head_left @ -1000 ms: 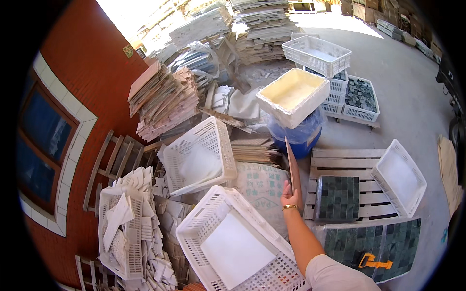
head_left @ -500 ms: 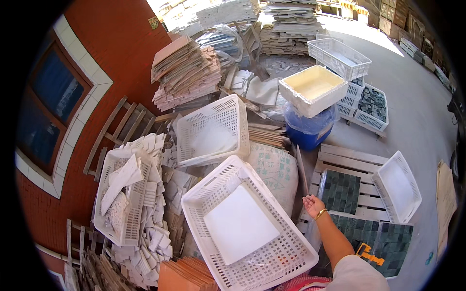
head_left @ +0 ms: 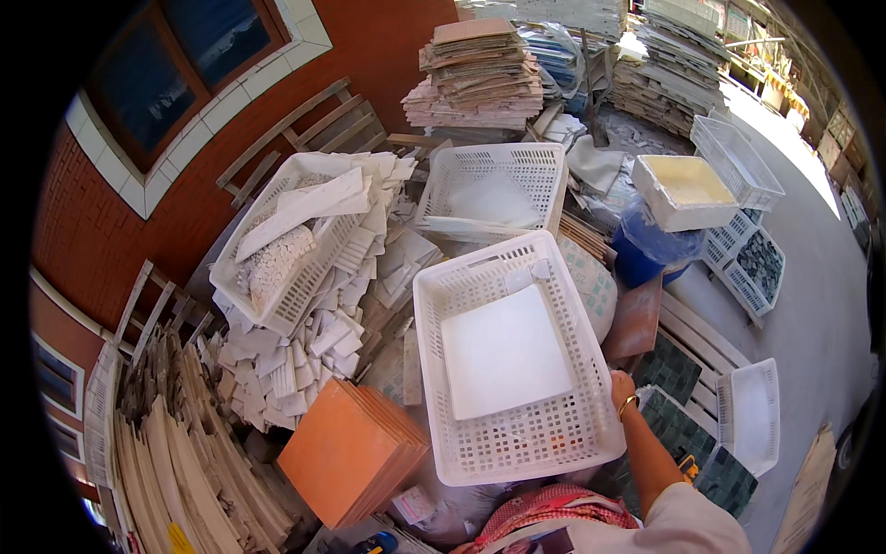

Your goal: The person sorts white foam sheets from a plastic basket, separating them and placing them into a stack. They then pick up a pair of yellow gloves and place them into a container.

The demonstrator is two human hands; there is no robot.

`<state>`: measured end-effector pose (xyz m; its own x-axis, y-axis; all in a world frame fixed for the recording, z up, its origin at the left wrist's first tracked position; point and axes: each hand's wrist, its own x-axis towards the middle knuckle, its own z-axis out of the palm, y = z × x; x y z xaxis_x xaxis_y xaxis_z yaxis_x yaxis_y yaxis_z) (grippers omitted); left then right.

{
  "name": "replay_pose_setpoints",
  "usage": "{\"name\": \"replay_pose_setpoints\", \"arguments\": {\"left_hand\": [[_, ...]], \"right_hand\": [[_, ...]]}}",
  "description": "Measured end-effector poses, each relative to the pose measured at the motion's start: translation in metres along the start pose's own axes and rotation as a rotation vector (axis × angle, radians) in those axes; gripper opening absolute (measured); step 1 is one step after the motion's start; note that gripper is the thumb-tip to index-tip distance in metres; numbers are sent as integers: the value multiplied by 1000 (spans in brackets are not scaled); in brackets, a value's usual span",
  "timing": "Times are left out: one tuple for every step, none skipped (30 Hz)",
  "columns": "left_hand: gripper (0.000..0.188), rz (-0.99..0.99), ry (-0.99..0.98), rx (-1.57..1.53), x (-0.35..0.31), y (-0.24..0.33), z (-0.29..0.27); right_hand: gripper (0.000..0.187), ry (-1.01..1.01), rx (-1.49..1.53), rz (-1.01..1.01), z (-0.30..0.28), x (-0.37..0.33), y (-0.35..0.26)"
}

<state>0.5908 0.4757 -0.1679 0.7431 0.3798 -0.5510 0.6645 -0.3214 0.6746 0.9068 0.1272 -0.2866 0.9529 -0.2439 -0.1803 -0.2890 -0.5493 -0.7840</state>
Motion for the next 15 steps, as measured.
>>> {"name": "replay_pose_setpoints", "arguments": {"left_hand": [[26, -10, 10, -8, -7, -10, -1], [26, -22, 19, -7, -9, -18, 1], [26, -37, 30, -17, -12, -21, 0], [26, -49, 39, -22, -15, -26, 0], [26, -58, 39, -23, -17, -32, 0], [26, -65, 45, -22, -19, -35, 0], [26, -73, 52, -21, -21, -40, 0], [26, -81, 61, -21, -24, -44, 1], [26, -88, 64, -20, -24, -47, 1], [26, -98, 66, -22, -24, -51, 1], [26, -111, 65, -20, -27, -56, 2], [26, -119, 65, -18, -27, -59, 3], [26, -128, 69, -17, -27, -62, 4], [26, -139, 74, -16, -28, -65, 5], [27, -151, 79, -12, -28, -67, 5]], "right_hand": [[24, 125, -19, -71, 1, -5, -13], [23, 252, -36, -143, 2, -11, -26], [23, 379, -51, -218, 0, -18, -49], [21, 469, -149, -439, -4, -23, -68], [21, 398, -136, -516, -5, -26, -80], [21, 329, -117, -589, -5, -30, -90], [21, 259, -97, -661, -5, -34, -94], [26, 57, -60, -558, 3, -30, -83], [27, 26, -115, -532, 10, -32, -82], [28, -5, -170, -507, 19, -36, -84], [29, -36, -225, -482, 27, -38, -81], [41, -102, -268, -391, 36, -33, -69], [45, -140, -293, -280, 44, -29, -69], [50, -176, -317, -168, 52, -26, -68], [55, -213, -340, -55, 62, -22, -67]]}}
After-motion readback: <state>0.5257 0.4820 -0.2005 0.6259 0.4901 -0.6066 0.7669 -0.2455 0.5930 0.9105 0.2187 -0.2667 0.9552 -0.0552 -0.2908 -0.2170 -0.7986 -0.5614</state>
